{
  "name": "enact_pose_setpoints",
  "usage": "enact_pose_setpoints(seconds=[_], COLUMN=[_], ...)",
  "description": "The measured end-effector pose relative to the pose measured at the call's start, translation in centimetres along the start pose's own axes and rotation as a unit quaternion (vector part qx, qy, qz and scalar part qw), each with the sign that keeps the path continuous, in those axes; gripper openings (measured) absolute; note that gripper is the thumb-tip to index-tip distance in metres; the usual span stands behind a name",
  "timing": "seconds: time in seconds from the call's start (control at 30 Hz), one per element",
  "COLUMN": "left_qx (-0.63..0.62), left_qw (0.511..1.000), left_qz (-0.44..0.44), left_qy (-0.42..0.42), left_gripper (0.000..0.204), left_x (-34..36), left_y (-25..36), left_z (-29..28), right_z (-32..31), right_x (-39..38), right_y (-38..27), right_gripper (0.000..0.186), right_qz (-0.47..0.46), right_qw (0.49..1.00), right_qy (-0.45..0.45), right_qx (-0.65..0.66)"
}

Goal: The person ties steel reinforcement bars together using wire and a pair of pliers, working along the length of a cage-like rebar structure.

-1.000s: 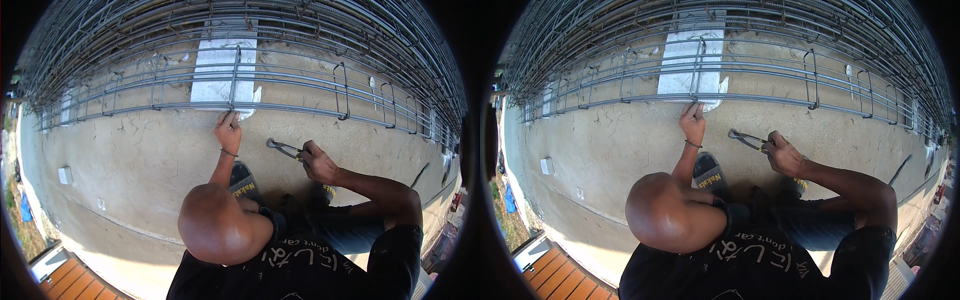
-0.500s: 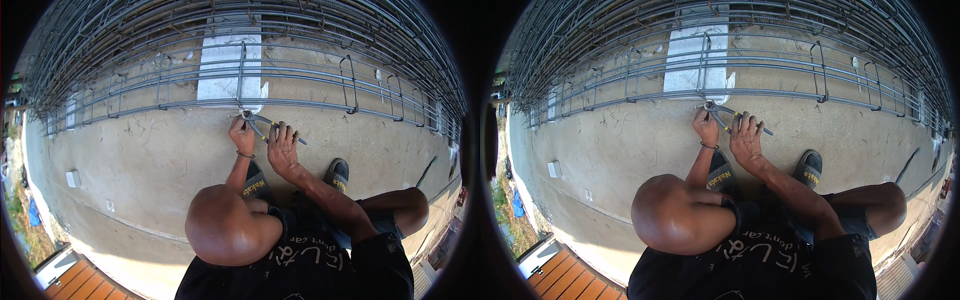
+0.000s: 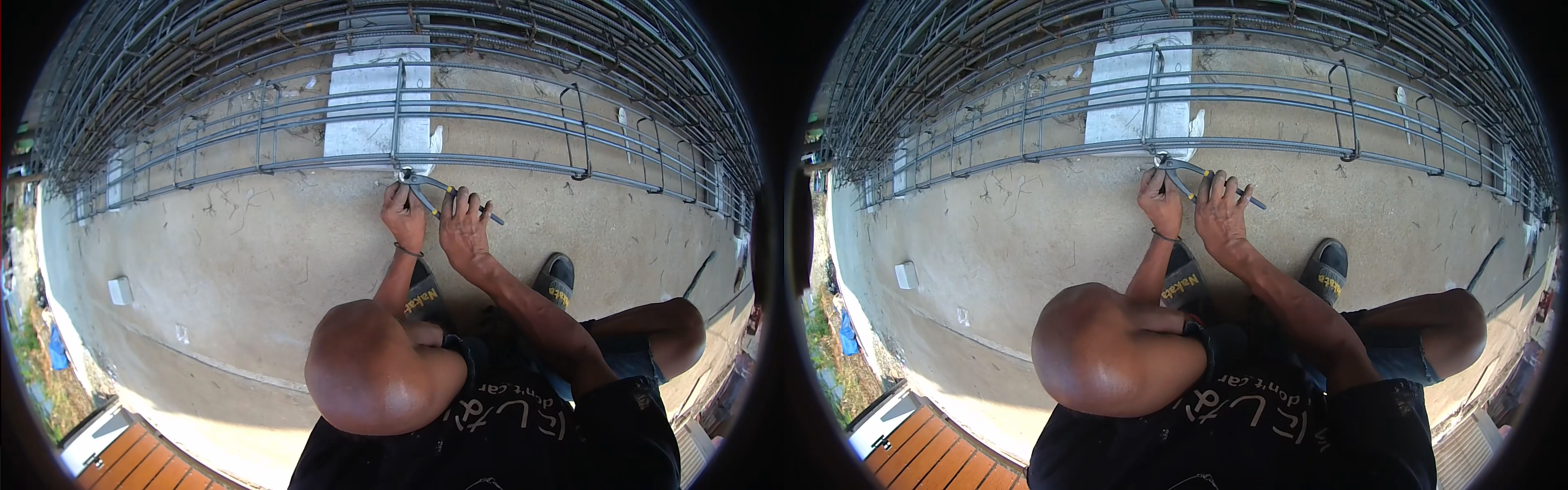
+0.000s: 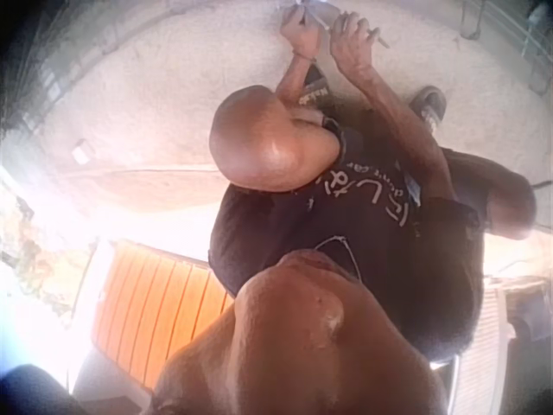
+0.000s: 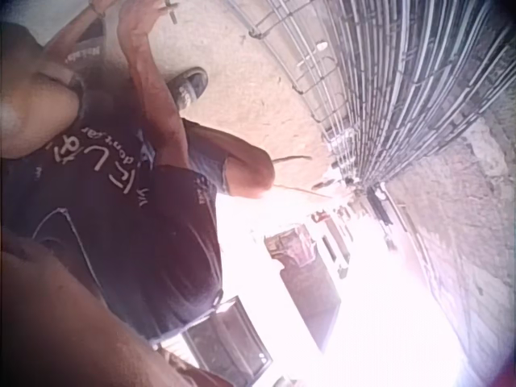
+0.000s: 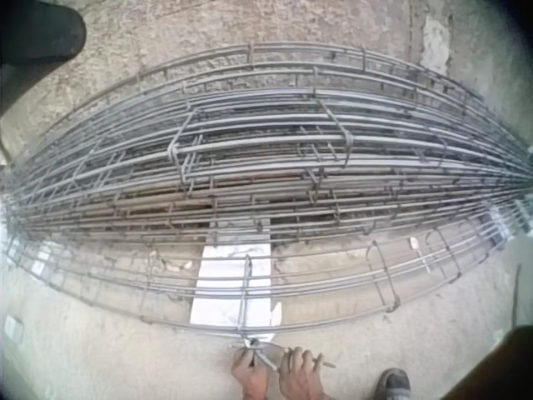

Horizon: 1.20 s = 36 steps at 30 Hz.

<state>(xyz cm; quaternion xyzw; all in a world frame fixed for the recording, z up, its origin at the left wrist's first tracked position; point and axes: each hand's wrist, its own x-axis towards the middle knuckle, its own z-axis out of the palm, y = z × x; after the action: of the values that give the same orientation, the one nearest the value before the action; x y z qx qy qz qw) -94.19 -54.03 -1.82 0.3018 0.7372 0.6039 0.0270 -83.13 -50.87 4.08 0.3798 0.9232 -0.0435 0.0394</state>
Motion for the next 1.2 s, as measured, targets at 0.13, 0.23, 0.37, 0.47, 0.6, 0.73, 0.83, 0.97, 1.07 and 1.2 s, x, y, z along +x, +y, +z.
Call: enact_pose_setpoints(seconds=[0.13, 0.23, 0.37, 0.47, 0.6, 0.73, 0.83, 0.97, 1.07, 1.2], left_qx=[-0.015, -0.045, -0.061, 0.010, -0.118, -0.396, -0.568, -0.367, -0.317, -0.319], left_qw=[0.997, 0.990, 0.958, 0.957, 0.919, 0.767, 0.670, 0.747, 0.716, 0.711], left_qz=[-0.049, -0.095, -0.251, -0.265, -0.366, -0.492, -0.459, -0.468, -0.573, -0.608], left_qy=[-0.062, -0.091, -0.125, -0.116, -0.082, -0.112, -0.135, -0.296, -0.242, -0.154], left_gripper=[0.020, 0.023, 0.023, 0.028, 0.039, 0.051, 0.055, 0.035, 0.022, 0.022], left_x=[-0.1, 0.2, 2.1, 4.0, 5.5, 2.1, 1.0, 2.2, 3.1, 2.7], left_y=[0.1, 0.2, 3.4, 3.5, 2.6, 3.8, 5.7, 3.4, 3.1, 4.1], left_z=[-1.0, -2.1, -2.6, -4.5, -8.5, -6.0, -3.8, -2.6, -0.7, 0.6], right_z=[-0.2, 0.4, 2.6, 3.6, 1.3, 1.6, 2.5, 3.6, 3.5, 1.9], right_x=[0.5, 0.5, 1.0, 2.2, 2.7, 1.5, 1.3, 1.4, 1.5, -1.0], right_y=[1.0, 1.3, 2.7, 3.9, 4.0, 2.3, 2.9, 2.6, 3.0, 3.4], right_gripper=[0.030, 0.023, 0.026, 0.024, 0.017, 0.011, 0.009, 0.008, 0.012, 0.042], right_qz=[0.009, 0.020, 0.010, -0.052, -0.020, 0.149, 0.130, 0.072, 0.101, 0.112], right_qw=[0.991, 0.989, 0.974, 0.954, 0.850, 0.568, 0.432, 0.263, 0.298, 0.703], right_qy=[-0.059, -0.012, -0.045, -0.077, -0.242, -0.345, -0.375, -0.408, -0.410, -0.242], right_qx=[0.116, 0.146, 0.222, 0.286, 0.467, 0.732, 0.810, 0.871, 0.856, 0.660])
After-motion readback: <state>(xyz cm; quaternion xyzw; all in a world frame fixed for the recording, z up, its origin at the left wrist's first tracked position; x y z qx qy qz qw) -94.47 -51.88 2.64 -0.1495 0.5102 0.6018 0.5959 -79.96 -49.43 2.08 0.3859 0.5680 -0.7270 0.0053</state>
